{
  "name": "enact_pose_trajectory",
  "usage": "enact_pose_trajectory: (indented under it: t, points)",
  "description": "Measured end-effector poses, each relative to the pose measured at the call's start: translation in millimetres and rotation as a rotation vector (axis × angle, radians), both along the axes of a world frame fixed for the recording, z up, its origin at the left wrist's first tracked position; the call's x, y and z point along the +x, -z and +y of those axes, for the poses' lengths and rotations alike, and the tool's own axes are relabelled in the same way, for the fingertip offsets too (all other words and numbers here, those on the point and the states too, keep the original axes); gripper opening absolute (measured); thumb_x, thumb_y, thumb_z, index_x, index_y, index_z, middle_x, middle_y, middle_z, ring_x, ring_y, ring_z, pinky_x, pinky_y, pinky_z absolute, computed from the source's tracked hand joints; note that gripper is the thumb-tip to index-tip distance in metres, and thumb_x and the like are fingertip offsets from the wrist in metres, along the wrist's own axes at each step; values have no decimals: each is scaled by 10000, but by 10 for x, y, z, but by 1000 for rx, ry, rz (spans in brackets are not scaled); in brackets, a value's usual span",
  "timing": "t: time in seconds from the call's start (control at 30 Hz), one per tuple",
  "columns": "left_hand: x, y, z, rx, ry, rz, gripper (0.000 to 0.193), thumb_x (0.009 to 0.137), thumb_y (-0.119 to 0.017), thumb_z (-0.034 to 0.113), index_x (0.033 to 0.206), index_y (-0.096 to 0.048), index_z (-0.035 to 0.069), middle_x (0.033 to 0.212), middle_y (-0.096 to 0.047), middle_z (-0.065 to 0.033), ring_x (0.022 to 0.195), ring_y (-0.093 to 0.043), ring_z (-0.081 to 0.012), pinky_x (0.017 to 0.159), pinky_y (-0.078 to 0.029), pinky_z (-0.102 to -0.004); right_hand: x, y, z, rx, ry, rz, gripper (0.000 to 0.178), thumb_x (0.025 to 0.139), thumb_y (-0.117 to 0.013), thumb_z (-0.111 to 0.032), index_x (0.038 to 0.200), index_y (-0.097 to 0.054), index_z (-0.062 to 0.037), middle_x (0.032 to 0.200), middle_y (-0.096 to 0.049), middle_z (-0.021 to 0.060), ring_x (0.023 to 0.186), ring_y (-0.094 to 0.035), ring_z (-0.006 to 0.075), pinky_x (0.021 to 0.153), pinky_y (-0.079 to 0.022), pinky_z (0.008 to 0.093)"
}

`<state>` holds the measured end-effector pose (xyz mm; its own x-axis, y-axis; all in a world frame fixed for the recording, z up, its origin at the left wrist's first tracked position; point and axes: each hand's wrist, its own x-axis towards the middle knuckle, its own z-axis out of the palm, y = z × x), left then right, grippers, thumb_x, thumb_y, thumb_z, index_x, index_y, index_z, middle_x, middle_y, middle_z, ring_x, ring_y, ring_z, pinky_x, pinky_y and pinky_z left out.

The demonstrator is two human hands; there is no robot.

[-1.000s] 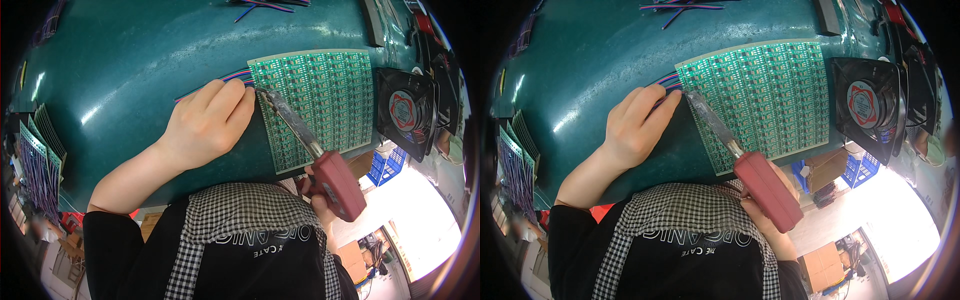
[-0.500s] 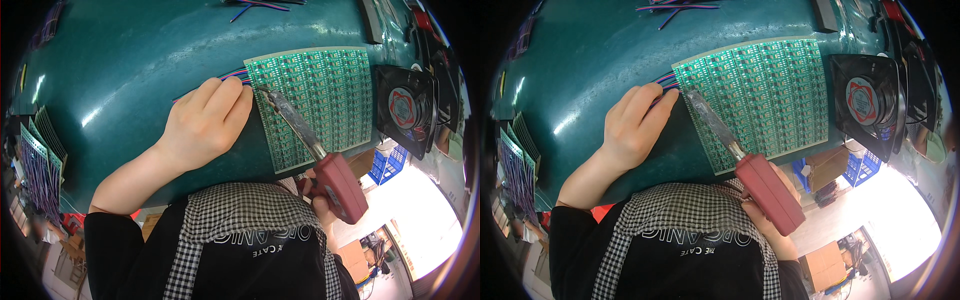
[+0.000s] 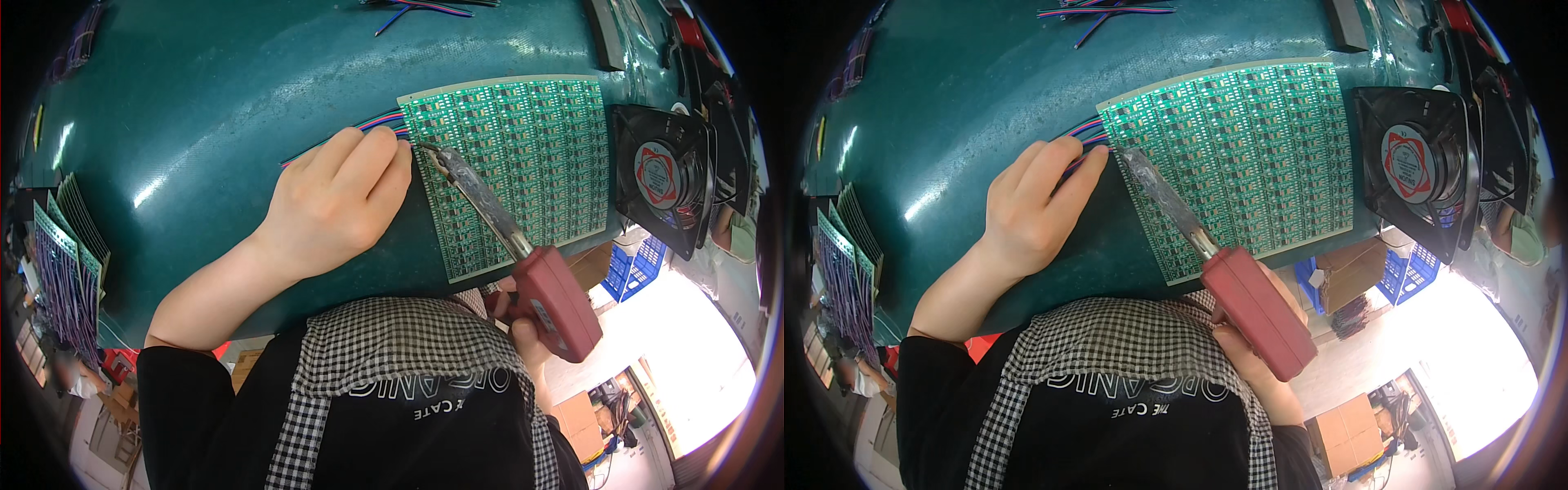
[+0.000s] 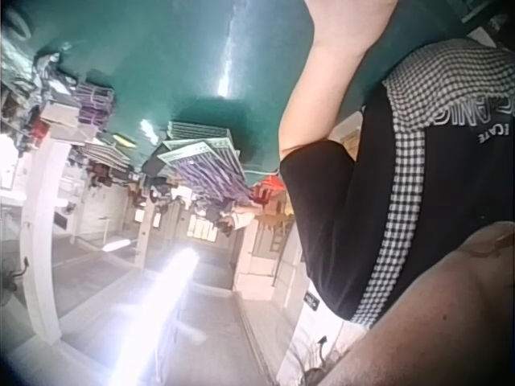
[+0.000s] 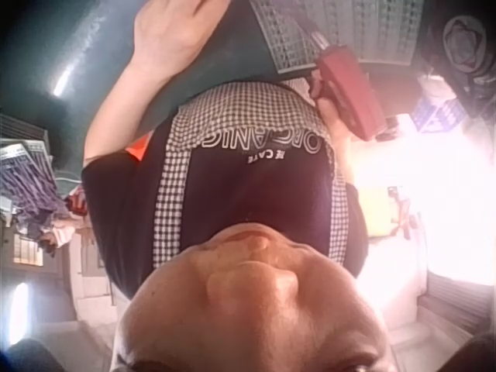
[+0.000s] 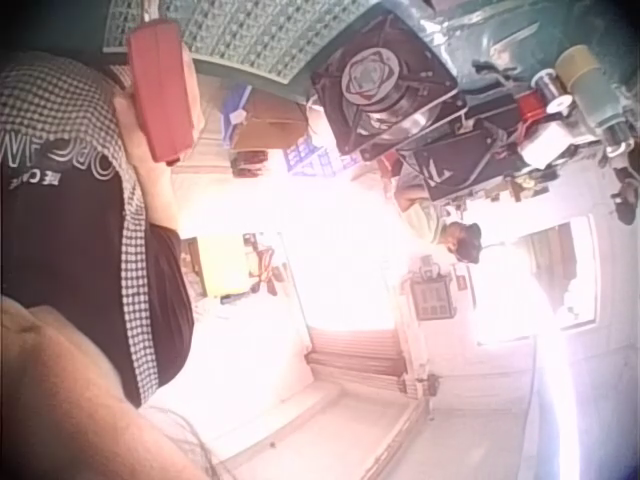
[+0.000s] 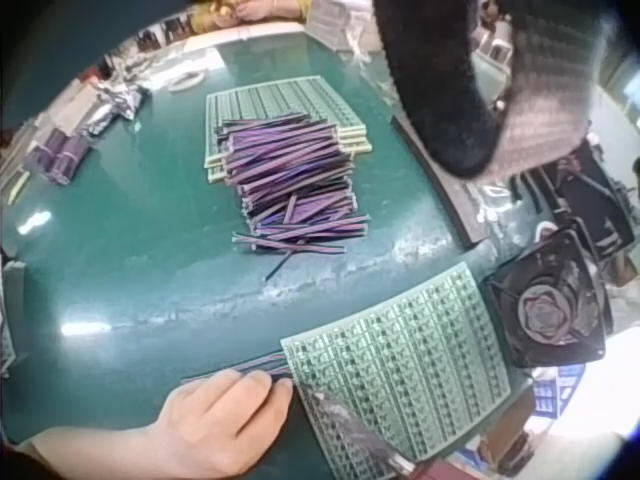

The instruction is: The person inserts wires into a printed circuit board, then solders them in place using a soldering iron.

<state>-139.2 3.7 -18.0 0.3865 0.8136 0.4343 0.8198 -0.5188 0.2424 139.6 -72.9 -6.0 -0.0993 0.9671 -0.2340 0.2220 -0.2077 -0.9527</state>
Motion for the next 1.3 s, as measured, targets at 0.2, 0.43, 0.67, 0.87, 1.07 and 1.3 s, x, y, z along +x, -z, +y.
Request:
enact_pose_trajectory:
  t: [0.2,0.43,0.67,0.87,1.07,1.3]
  points:
    - [4,6,5,14,6,2,300,620,-656,1,916,-663,-45,866,-548,-104,617,-547,-186,496,-455,-277,33,-20,5,-31,-50,-79,814,697,-814,-426,1274,-499,55,874,-666,70,669,-627,117,668,-498,263]
    - [1,-2,7,36,15,39,307,618,-652,9,920,-665,-42,876,-548,-109,629,-550,-190,502,-460,-276,-89,-88,-4,-44,38,62,798,724,-794,-434,1283,-479,40,937,-657,84,688,-614,133,659,-485,274]
    - [-1,17,18,104,-4,106,151,663,-627,45,806,-614,0,760,-467,-38,640,-507,-141,538,-468,-244,-191,-123,78,58,147,63,751,802,-644,-573,1183,-465,49,1011,-601,147,560,-538,157,517,-408,245]
    - [-10,-269,341,-49,-115,52,81,731,-624,99,768,-601,31,796,-558,-64,694,-577,-215,606,-510,-320,-140,-148,95,111,235,69,731,820,-629,-556,1184,-447,51,1007,-591,153,549,-529,159,494,-403,245]
    - [-224,-54,807,-47,-331,165,130,823,-607,135,779,-573,18,785,-570,-102,782,-589,-308,684,-480,-395,-83,-133,-22,40,257,253,736,804,-704,-469,1272,-431,30,1099,-603,175,669,-566,162,576,-476,266]
    - [-641,-586,344,-570,-483,335,91,787,-604,97,807,-591,9,843,-603,-123,858,-608,-312,731,-489,-401,-13,-80,-7,91,318,241,692,802,-707,-445,1234,-454,34,1097,-611,199,635,-570,174,566,-471,273]
